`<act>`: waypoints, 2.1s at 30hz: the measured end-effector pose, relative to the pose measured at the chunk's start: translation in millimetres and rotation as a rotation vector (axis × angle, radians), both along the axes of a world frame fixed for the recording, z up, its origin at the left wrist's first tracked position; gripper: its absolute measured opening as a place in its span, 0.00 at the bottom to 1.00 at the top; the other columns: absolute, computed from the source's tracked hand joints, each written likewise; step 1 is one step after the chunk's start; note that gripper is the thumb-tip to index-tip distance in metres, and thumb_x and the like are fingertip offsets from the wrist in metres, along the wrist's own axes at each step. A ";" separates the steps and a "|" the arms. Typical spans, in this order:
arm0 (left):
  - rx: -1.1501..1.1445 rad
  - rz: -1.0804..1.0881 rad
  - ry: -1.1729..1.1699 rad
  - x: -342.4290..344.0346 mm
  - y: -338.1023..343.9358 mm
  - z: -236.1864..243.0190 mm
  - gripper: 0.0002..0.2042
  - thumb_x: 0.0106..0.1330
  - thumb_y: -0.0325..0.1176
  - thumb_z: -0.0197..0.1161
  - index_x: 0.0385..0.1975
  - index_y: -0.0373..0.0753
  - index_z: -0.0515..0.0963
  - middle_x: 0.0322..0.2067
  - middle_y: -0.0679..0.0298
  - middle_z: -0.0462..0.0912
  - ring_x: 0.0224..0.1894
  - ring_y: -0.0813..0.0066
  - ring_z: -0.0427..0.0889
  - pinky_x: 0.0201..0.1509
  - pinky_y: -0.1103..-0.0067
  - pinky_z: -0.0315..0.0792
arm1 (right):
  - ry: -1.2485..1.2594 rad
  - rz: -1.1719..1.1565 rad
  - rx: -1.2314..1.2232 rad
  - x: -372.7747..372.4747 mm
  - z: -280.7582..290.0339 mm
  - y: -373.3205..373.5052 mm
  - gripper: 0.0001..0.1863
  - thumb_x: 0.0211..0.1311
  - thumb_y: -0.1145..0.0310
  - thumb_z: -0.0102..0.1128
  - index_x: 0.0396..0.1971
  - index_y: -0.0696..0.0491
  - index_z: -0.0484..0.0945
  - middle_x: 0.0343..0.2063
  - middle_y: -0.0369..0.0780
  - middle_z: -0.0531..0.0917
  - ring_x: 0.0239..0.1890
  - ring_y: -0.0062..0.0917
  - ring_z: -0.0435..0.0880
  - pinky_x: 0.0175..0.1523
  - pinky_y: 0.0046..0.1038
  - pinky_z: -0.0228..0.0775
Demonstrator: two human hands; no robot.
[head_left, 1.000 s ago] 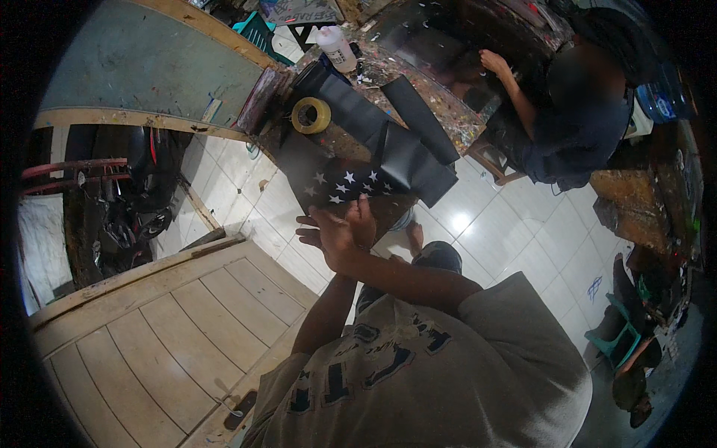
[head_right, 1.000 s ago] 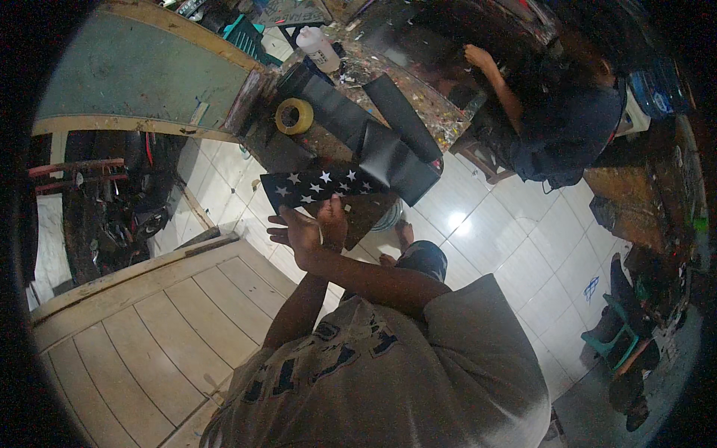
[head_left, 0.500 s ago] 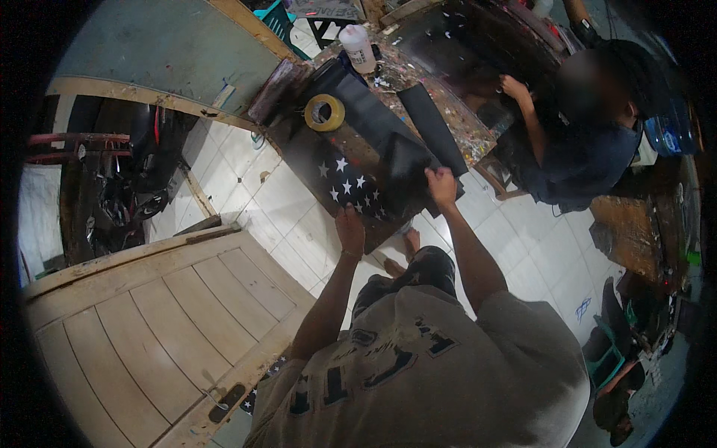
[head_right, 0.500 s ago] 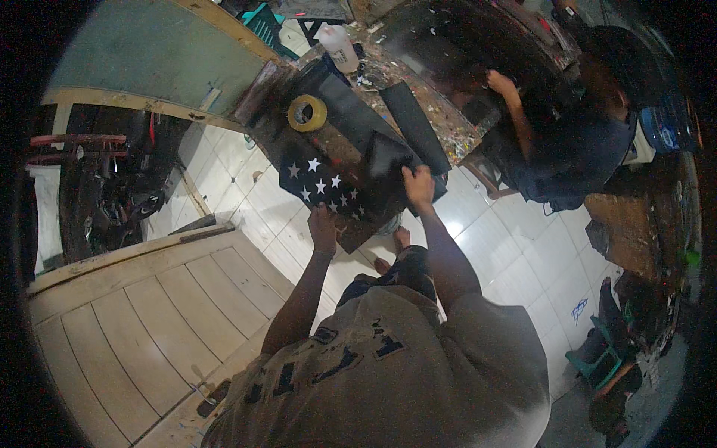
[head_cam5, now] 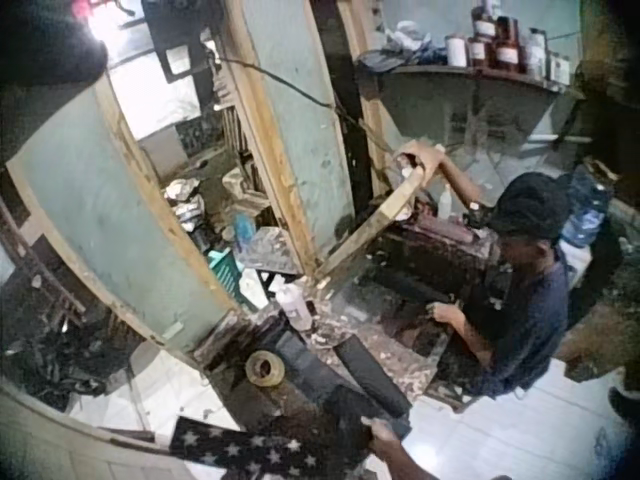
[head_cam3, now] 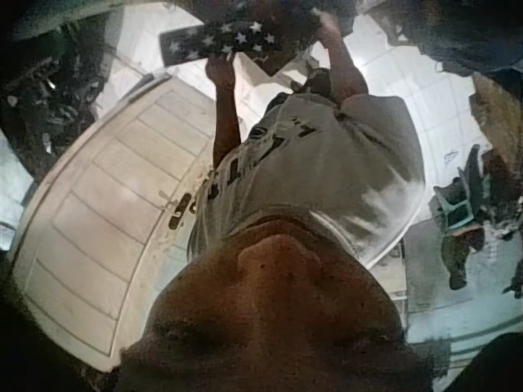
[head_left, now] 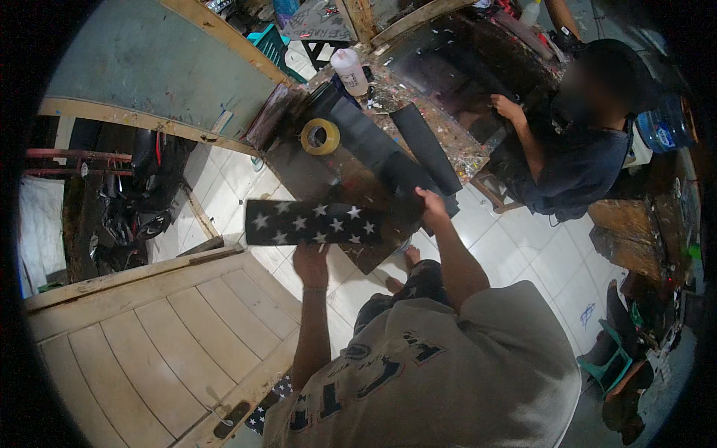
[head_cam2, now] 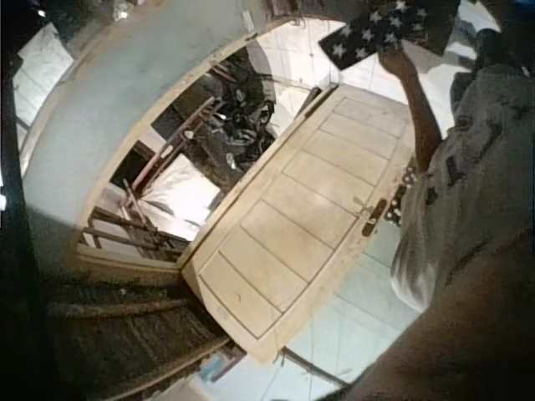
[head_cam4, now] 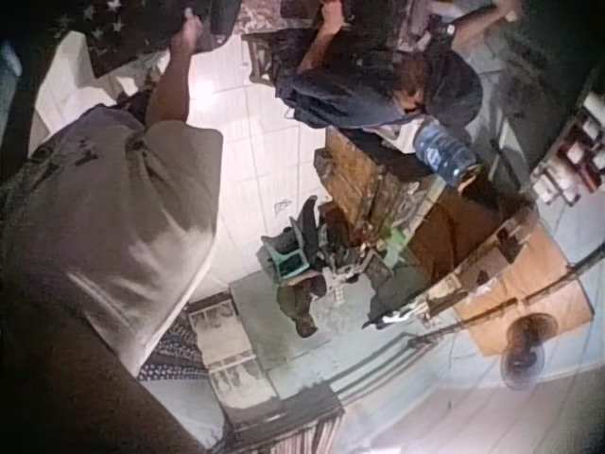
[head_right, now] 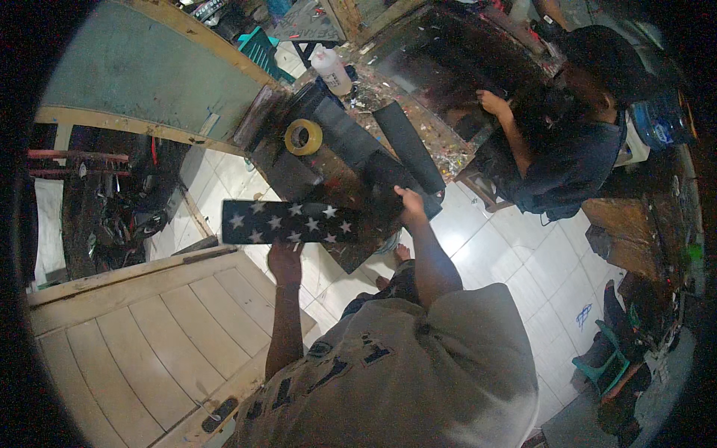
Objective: The person repeatedly picks up small rectangular pieces of black fabric with white stars from a workbench and hangs them on a line strung across the room. The person walks back and forth between the bench and the line, placing each piece one at a time.
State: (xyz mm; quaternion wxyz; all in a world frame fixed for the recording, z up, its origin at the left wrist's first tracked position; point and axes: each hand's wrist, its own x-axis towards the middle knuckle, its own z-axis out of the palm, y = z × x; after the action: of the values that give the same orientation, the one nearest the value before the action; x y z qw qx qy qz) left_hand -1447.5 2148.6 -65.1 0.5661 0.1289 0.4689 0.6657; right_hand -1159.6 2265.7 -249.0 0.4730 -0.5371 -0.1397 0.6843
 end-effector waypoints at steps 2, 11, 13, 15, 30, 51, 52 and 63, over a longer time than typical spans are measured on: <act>-0.054 0.120 -0.107 -21.1 -5.1 10.7 0.18 0.65 0.37 0.38 0.49 0.36 0.65 0.50 0.54 0.69 0.53 0.60 0.67 0.58 0.59 0.61 | 0.132 -0.076 -0.168 20.5 14.7 16.4 0.36 0.48 0.72 0.64 0.56 0.65 0.58 0.47 0.49 0.73 0.44 0.34 0.76 0.47 0.34 0.69; 0.071 0.206 -0.210 -48.8 -40.4 41.7 0.18 0.66 0.35 0.36 0.49 0.30 0.64 0.50 0.48 0.69 0.55 0.54 0.66 0.63 0.57 0.56 | -1.024 0.398 0.773 73.8 177.9 141.3 0.25 0.48 0.71 0.54 0.52 0.50 0.70 0.40 0.51 0.79 0.43 0.39 0.78 0.48 0.28 0.68; 0.033 0.228 -0.217 -50.4 -47.9 38.9 0.19 0.66 0.35 0.36 0.50 0.30 0.64 0.51 0.48 0.68 0.55 0.54 0.66 0.62 0.57 0.56 | -1.302 0.552 0.782 65.9 203.7 158.5 0.22 0.49 0.70 0.52 0.49 0.50 0.72 0.38 0.52 0.78 0.39 0.40 0.79 0.46 0.33 0.70; 0.001 0.222 -0.197 -53.7 -57.1 33.8 0.19 0.66 0.34 0.36 0.51 0.30 0.62 0.52 0.48 0.68 0.55 0.55 0.65 0.62 0.57 0.56 | -1.511 0.731 0.734 48.9 207.2 169.8 0.21 0.50 0.69 0.51 0.47 0.49 0.73 0.37 0.53 0.78 0.37 0.42 0.79 0.46 0.37 0.70; -0.078 0.497 -0.161 -68.4 -148.6 40.6 0.17 0.65 0.39 0.42 0.46 0.35 0.68 0.48 0.54 0.71 0.52 0.61 0.69 0.58 0.61 0.62 | -1.494 1.076 0.306 -7.2 67.1 75.2 0.27 0.59 0.51 0.47 0.49 0.59 0.66 0.49 0.52 0.69 0.52 0.46 0.69 0.54 0.41 0.63; -0.155 1.030 0.246 6.3 -589.7 92.4 0.18 0.66 0.50 0.45 0.34 0.40 0.74 0.28 0.72 0.76 0.27 0.87 0.69 0.28 0.88 0.62 | 0.237 2.222 0.633 -341.0 282.7 -488.2 0.16 0.61 0.63 0.51 0.36 0.63 0.76 0.31 0.36 0.79 0.35 0.17 0.77 0.42 0.22 0.69; -0.145 1.125 0.244 17.4 -614.5 90.4 0.19 0.66 0.50 0.45 0.35 0.40 0.74 0.28 0.73 0.75 0.27 0.87 0.69 0.28 0.88 0.62 | 0.286 2.298 0.730 -340.1 282.7 -519.8 0.16 0.61 0.63 0.50 0.37 0.63 0.76 0.31 0.37 0.79 0.35 0.18 0.77 0.42 0.22 0.69; -0.040 2.011 0.088 237.3 -830.2 53.8 0.31 0.66 0.54 0.40 0.55 0.30 0.60 0.46 0.53 0.74 0.46 0.68 0.74 0.51 0.74 0.66 | 0.635 2.988 1.181 -277.3 310.8 -850.1 0.08 0.59 0.73 0.50 0.36 0.61 0.74 0.26 0.34 0.78 0.28 0.14 0.74 0.33 0.18 0.68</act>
State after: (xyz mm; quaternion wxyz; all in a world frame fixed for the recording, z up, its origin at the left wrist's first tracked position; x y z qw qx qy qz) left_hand -1210.2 1318.4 -11.3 -0.2743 -0.3118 0.3915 0.8211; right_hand -1437.0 1415.6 61.8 0.4344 -0.4655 0.6343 -0.4385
